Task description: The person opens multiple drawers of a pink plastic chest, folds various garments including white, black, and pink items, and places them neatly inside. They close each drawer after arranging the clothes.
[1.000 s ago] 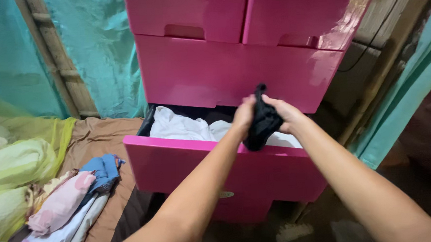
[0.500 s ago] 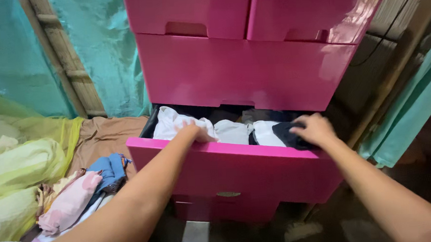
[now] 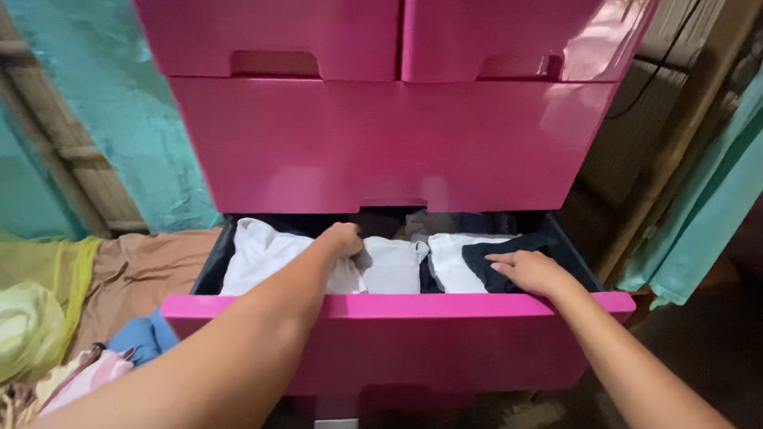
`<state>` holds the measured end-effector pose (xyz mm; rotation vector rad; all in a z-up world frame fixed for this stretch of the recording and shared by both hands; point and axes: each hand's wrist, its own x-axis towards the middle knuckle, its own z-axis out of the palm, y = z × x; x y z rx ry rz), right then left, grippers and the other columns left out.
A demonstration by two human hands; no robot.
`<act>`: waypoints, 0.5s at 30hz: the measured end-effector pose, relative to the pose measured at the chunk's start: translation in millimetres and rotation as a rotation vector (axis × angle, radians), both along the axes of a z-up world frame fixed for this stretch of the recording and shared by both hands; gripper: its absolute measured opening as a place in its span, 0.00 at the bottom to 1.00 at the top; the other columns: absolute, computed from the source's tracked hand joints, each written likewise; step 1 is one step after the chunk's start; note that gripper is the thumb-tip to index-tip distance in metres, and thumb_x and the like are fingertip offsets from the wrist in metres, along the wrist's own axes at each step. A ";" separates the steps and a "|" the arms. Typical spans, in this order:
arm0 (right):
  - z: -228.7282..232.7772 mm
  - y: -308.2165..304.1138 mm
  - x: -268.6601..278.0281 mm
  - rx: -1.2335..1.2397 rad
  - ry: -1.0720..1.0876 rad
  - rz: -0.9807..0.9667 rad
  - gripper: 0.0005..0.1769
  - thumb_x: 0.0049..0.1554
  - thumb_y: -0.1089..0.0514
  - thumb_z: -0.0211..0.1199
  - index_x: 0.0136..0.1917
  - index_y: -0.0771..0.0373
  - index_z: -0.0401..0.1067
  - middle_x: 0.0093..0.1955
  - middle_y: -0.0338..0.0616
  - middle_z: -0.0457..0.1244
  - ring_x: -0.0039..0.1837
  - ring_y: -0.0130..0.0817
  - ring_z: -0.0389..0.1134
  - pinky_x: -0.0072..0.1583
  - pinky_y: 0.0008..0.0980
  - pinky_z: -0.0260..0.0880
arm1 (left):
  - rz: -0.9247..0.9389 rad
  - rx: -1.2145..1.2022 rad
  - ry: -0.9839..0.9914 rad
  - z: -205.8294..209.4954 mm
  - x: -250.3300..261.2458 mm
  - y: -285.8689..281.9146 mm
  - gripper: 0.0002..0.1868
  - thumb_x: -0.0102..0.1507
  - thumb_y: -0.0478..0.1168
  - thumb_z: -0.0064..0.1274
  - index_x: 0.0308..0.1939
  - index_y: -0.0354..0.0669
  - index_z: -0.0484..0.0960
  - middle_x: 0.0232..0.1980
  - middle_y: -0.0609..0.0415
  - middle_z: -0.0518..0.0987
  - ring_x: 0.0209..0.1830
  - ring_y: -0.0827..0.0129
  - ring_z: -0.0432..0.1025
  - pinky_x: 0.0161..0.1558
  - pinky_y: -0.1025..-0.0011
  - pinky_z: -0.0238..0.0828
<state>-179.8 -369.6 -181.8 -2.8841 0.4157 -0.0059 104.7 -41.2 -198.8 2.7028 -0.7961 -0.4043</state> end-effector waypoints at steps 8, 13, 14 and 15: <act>20.1 34.4 -11.3 0.011 -0.064 -0.088 0.23 0.61 0.38 0.53 0.67 0.34 0.74 0.60 0.49 0.71 0.64 0.52 0.70 0.66 0.46 0.69 | 0.113 0.160 0.180 -30.3 29.9 -3.3 0.37 0.55 0.63 0.62 0.56 0.38 0.82 0.60 0.36 0.75 0.60 0.44 0.70 0.59 0.49 0.67; 23.9 43.6 -13.2 -0.042 -0.059 -0.123 0.22 0.61 0.39 0.53 0.67 0.34 0.74 0.61 0.47 0.70 0.64 0.51 0.70 0.66 0.47 0.69 | 0.109 -0.138 0.477 -5.0 3.1 -5.7 0.49 0.54 0.72 0.65 0.61 0.33 0.78 0.66 0.32 0.69 0.66 0.39 0.64 0.63 0.43 0.61; 25.2 47.0 -12.2 -0.044 -0.064 -0.113 0.22 0.61 0.39 0.53 0.67 0.34 0.74 0.61 0.48 0.69 0.65 0.51 0.70 0.66 0.47 0.69 | 0.067 -0.068 0.523 0.8 -4.8 -1.9 0.52 0.53 0.74 0.65 0.62 0.32 0.77 0.68 0.32 0.68 0.68 0.38 0.63 0.64 0.42 0.59; 27.4 48.2 -15.5 -0.048 -0.071 -0.112 0.22 0.61 0.40 0.53 0.66 0.34 0.75 0.62 0.48 0.69 0.65 0.51 0.69 0.66 0.47 0.68 | -0.042 0.094 0.498 8.9 -13.5 -3.8 0.55 0.52 0.73 0.69 0.68 0.35 0.73 0.74 0.31 0.61 0.74 0.36 0.57 0.70 0.39 0.54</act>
